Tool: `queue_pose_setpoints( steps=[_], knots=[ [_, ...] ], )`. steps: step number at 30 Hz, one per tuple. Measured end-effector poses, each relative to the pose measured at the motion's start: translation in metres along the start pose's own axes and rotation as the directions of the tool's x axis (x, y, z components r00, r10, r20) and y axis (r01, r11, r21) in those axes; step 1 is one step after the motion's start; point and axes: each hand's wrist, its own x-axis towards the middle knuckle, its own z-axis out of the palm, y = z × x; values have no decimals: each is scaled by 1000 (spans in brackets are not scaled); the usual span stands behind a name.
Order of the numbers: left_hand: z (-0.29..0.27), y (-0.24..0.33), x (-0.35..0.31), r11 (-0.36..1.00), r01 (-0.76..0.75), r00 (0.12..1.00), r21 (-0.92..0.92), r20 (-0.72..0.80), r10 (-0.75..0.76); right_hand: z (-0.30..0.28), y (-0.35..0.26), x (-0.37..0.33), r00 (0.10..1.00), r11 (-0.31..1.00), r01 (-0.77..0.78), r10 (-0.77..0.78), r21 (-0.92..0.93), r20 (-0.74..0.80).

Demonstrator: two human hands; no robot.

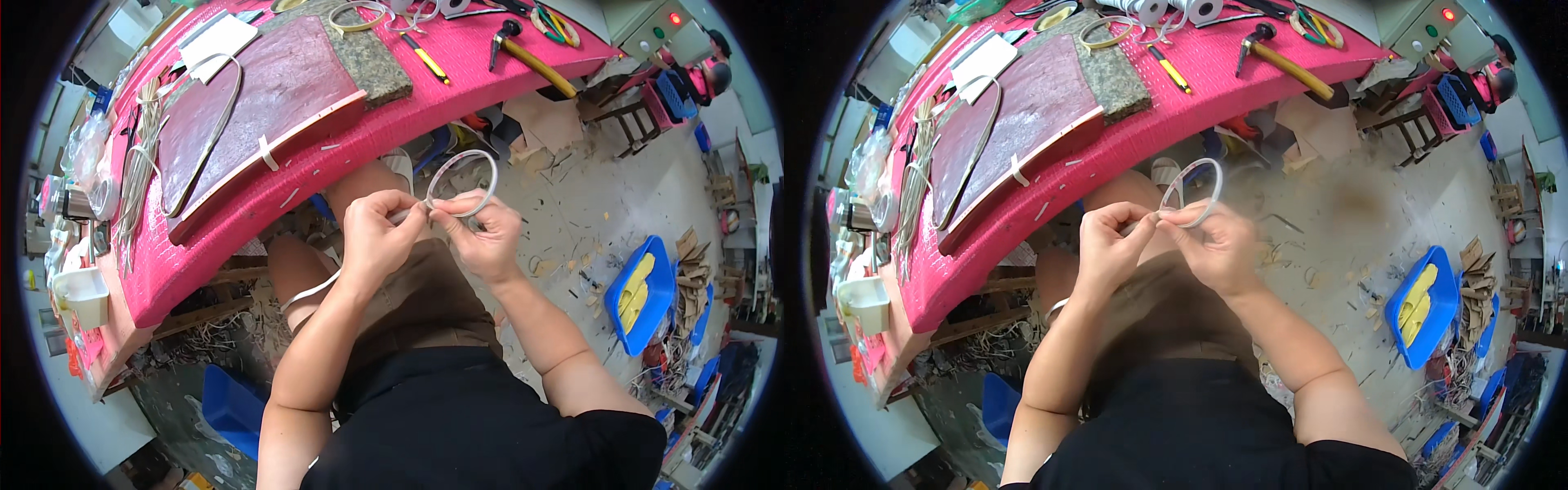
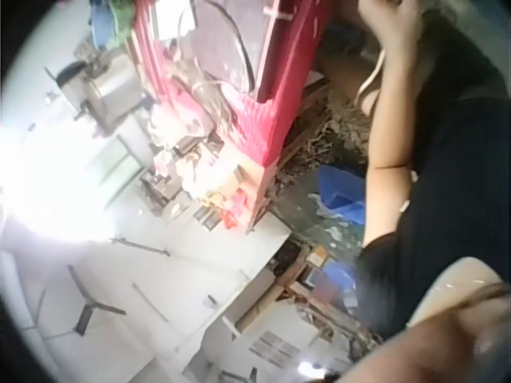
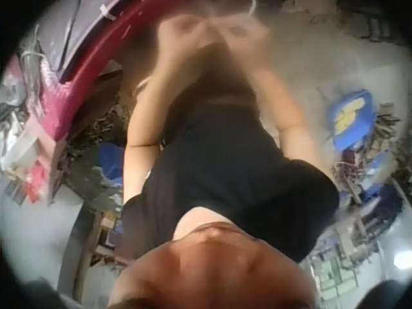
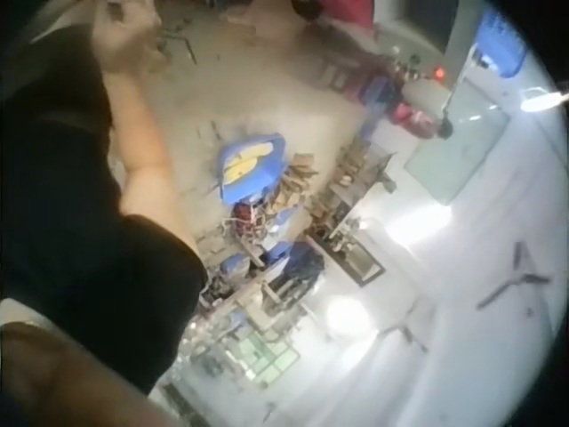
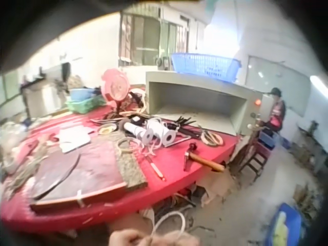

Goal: Measuring material strips against the leg, cutting them to size, and preparing them with adhesive.

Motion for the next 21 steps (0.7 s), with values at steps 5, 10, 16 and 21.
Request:
queue_pose_setpoints(
  steps=[5,10,16,21],
  knots=[
    [-30,-59,5,960,198,957,-197,-171,-232,-49,-36,-9,958,952,278,-285,-130,-42],
    [-107,-79,-56,875,481,864,-56,201,-462,-179,13,-22,880,530,-394,454,-751,-142],
    [-138,-33,-101,899,418,908,-134,98,-407,-220,26,-34,802,301,-290,594,-908,-59],
    [-135,24,-84,970,128,953,205,246,-178,-25,-27,9,795,988,95,-3,-118,607]
  ],
)
